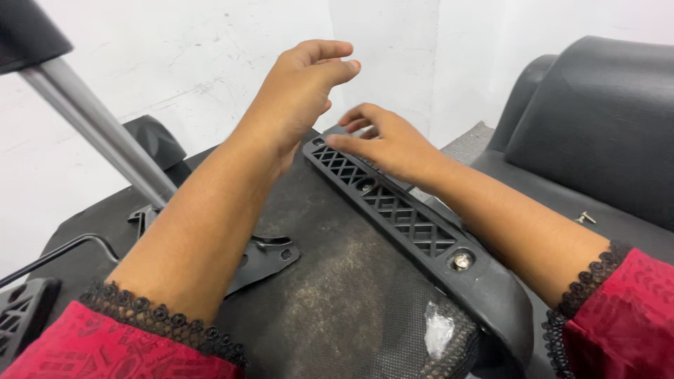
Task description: The person uses a screwdriver to tighten screws into a black plastic chair base and then into a black plastic armrest attached to a black upholstered seat. The person repositions the base and continues fastening components together.
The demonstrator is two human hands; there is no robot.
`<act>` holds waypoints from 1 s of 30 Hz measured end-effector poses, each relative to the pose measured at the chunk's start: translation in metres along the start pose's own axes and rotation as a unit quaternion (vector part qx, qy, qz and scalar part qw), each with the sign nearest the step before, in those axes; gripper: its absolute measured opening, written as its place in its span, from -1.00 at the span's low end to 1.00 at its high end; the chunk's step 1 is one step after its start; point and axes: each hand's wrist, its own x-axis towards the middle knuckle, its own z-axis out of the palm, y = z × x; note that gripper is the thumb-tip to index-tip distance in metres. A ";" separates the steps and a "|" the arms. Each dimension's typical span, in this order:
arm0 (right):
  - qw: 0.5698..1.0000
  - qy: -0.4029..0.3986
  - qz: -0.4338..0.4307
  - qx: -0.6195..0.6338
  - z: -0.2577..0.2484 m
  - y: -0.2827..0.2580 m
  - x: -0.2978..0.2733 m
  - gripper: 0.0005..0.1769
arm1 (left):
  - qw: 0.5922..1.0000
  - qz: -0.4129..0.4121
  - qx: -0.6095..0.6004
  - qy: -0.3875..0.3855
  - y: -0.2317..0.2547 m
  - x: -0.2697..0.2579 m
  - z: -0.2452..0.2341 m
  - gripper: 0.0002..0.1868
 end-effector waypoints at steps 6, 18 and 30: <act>0.975 -0.173 -0.123 -0.070 0.023 -0.069 -0.009 -0.17 | 0.982 0.120 0.122 -0.084 0.026 -0.019 -0.048 -0.54; 0.834 -0.454 -0.119 -0.290 0.092 -0.108 0.043 0.05 | 0.815 -0.350 0.425 -0.180 0.014 -0.097 -0.159 -0.46; 0.872 -0.411 0.014 -0.265 0.134 -0.118 0.051 -0.50 | 0.836 -0.393 0.347 -0.161 -0.090 -0.166 -0.179 -0.51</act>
